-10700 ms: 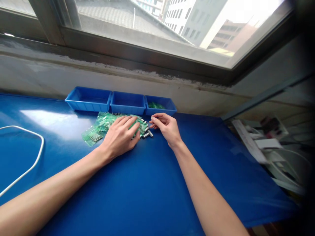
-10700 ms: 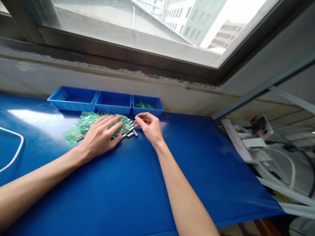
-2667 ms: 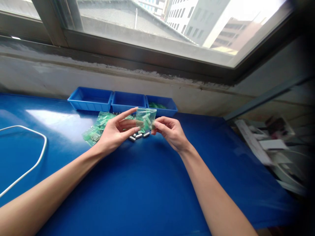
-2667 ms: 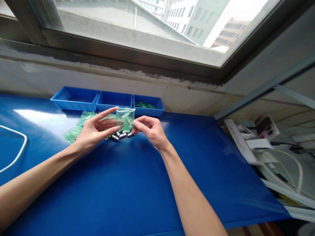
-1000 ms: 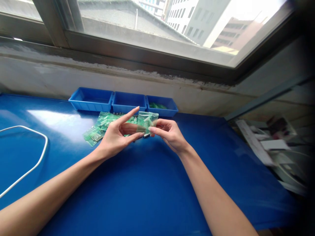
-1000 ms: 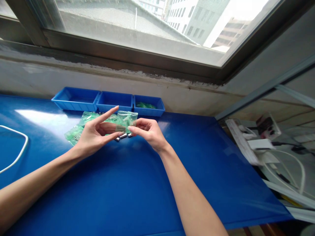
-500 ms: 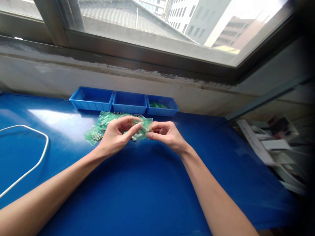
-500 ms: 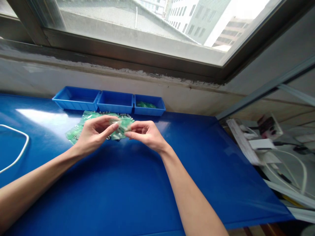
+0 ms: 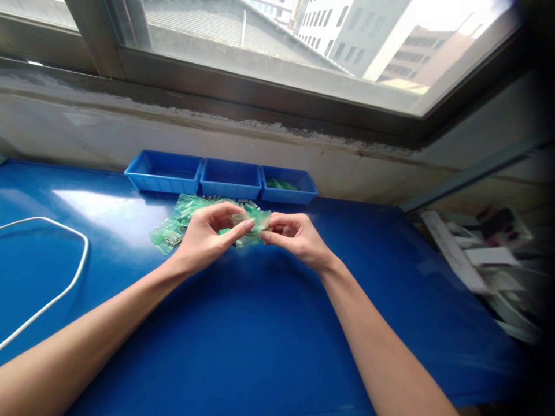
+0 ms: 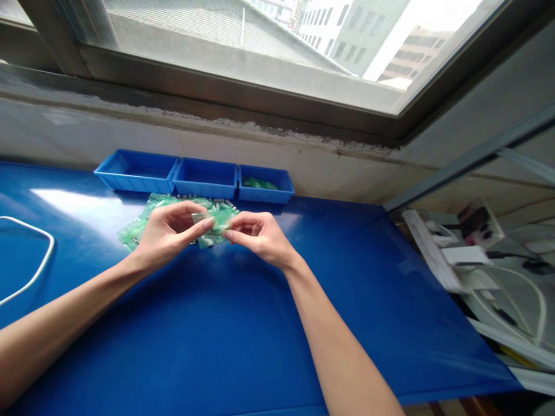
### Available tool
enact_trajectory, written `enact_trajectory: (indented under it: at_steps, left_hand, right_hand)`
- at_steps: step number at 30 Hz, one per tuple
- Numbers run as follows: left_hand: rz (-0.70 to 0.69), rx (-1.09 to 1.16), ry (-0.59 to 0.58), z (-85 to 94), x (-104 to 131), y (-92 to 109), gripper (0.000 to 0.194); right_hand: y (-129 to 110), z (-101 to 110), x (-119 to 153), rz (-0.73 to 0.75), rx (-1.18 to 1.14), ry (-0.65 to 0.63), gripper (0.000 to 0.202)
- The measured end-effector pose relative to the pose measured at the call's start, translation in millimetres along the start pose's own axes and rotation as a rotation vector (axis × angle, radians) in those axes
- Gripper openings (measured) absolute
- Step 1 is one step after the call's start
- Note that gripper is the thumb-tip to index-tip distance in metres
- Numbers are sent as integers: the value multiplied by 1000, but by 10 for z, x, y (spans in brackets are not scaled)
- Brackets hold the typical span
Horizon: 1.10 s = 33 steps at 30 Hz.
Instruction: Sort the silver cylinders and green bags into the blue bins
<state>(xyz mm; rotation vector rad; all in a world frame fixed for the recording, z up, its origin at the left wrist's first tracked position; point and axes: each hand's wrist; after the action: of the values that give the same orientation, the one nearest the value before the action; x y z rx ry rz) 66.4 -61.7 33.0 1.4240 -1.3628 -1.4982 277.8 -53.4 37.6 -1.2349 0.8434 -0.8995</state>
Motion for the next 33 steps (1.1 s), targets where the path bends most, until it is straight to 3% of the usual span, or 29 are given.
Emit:
enact_trajectory:
  at_steps: [5, 9, 17, 33]
  left_hand:
    - [-44, -55, 1, 9, 3, 5, 35]
    - [-111, -136, -66, 47, 1, -14, 33]
    - [-225, -301, -106, 64, -9, -4, 21]
    - [21, -12, 31, 26, -6, -9, 37]
  right_hand:
    - [-34, -36, 15, 18, 86, 6, 31]
    - [-66, -57, 25, 5, 128, 11, 31]
    - [-55, -61, 13, 9, 72, 12, 27]
    - [-89, -9, 21, -29, 72, -23, 28]
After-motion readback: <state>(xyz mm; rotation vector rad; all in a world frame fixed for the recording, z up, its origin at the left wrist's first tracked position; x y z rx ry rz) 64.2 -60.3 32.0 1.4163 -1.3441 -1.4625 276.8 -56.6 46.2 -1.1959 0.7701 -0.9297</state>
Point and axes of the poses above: each hand's wrist, its own x-axis away from the middle knuckle, its own z-axis out of the back of the hand, y = z × x, and after that the axes turned 7 degrees about x, right-handed
